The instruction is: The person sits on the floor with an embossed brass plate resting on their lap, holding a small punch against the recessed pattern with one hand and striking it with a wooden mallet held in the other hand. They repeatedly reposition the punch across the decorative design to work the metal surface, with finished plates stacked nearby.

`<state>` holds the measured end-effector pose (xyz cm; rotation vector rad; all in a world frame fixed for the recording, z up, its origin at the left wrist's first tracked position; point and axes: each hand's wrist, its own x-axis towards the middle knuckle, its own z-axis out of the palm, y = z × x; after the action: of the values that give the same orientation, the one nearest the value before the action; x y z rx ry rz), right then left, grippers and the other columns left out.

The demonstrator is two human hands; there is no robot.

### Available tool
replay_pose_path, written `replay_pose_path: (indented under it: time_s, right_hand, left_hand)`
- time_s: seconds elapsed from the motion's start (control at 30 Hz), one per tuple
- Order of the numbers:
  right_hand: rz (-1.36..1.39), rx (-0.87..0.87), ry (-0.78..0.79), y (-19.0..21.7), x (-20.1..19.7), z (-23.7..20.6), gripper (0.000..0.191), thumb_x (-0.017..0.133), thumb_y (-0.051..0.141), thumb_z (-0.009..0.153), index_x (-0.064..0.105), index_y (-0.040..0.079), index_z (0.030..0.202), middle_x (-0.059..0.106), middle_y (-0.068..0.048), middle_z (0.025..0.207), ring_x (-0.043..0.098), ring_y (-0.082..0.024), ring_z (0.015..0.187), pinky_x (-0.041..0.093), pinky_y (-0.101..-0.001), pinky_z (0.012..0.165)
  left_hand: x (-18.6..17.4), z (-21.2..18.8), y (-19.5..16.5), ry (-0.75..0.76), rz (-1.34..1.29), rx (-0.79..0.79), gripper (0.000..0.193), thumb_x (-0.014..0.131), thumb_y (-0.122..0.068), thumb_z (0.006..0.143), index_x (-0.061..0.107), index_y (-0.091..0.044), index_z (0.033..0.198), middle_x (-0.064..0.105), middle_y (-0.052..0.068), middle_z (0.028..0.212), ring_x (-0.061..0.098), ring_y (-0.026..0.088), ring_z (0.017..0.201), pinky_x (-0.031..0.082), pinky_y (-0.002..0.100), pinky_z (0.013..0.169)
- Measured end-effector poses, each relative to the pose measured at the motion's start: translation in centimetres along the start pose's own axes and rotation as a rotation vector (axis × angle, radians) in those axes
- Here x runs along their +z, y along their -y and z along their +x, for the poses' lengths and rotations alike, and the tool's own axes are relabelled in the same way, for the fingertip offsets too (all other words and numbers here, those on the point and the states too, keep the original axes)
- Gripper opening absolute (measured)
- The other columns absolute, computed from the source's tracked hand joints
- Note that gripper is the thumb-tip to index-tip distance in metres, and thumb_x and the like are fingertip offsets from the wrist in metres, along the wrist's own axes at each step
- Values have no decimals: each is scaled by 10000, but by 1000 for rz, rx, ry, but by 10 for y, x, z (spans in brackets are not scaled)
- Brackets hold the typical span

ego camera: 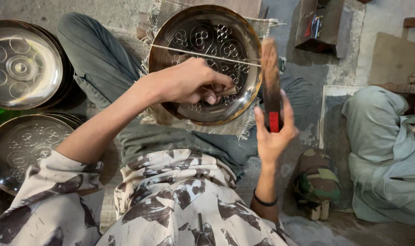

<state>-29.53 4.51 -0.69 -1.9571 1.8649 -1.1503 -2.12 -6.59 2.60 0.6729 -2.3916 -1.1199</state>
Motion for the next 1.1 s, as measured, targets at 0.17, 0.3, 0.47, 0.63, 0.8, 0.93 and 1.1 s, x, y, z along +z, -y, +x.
replay_pose_path:
  time_s: [0.17, 0.3, 0.47, 0.63, 0.8, 0.93, 1.1]
  right_hand:
    - [-49, -56, -48, 6, 2, -9, 622, 828, 92, 975, 553, 90, 1533, 682, -93, 968, 677, -142, 810, 561, -341, 778]
    - [-74, -172, 66, 16, -2, -8, 664, 784, 34, 981, 516, 139, 1580, 740, -130, 1056, 731, -193, 842, 574, -328, 781]
    - [40, -68, 142, 29, -10, 10, 671, 762, 62, 986, 456, 125, 1580, 743, -110, 1018, 738, -219, 838, 580, -331, 802]
    - [55, -276, 93, 43, -20, 38, 637, 749, 45, 1018, 411, 156, 1547, 669, -213, 1280, 721, -324, 1152, 564, -404, 963]
    - [-20, -287, 321, 56, -20, 65, 706, 771, 48, 980, 460, 248, 1581, 693, -167, 1135, 719, -331, 940, 553, -423, 824]
    - [-340, -395, 519, 67, -21, 86, 749, 812, 85, 898, 516, 344, 1535, 676, -145, 886, 689, -348, 770, 521, -473, 712]
    - [-194, -508, 532, 81, -13, 110, 783, 778, 62, 889, 453, 324, 1551, 710, -112, 1009, 693, -331, 791, 547, -441, 696]
  left_hand:
    - [-1, 3, 1, 94, 98, -31, 532, 733, 69, 674, 660, -59, 1185, 767, 107, 896, 719, 343, 824, 529, 456, 690]
    - [3, 1, 3, 51, 167, -9, 728, 711, 78, 621, 653, -106, 1322, 746, 153, 871, 711, 369, 790, 545, 449, 688]
    - [7, -7, 1, -4, 155, -95, 550, 762, -22, 753, 667, -104, 1288, 722, 175, 805, 719, 363, 742, 555, 448, 684]
    - [12, -17, -7, -172, 149, -116, 481, 730, 20, 708, 666, -52, 1179, 727, 176, 817, 715, 365, 735, 555, 449, 658]
    - [25, -31, -16, -357, 131, -155, 304, 731, -1, 851, 688, -60, 1146, 700, 200, 846, 703, 384, 759, 542, 449, 665]
    - [40, -36, -21, -532, 96, -250, 301, 719, 3, 824, 676, -51, 1117, 719, 178, 878, 720, 369, 811, 562, 423, 684]
    - [56, -38, -24, -725, 33, -324, 382, 627, 98, 779, 664, -41, 1132, 754, 138, 904, 769, 302, 854, 593, 375, 740]
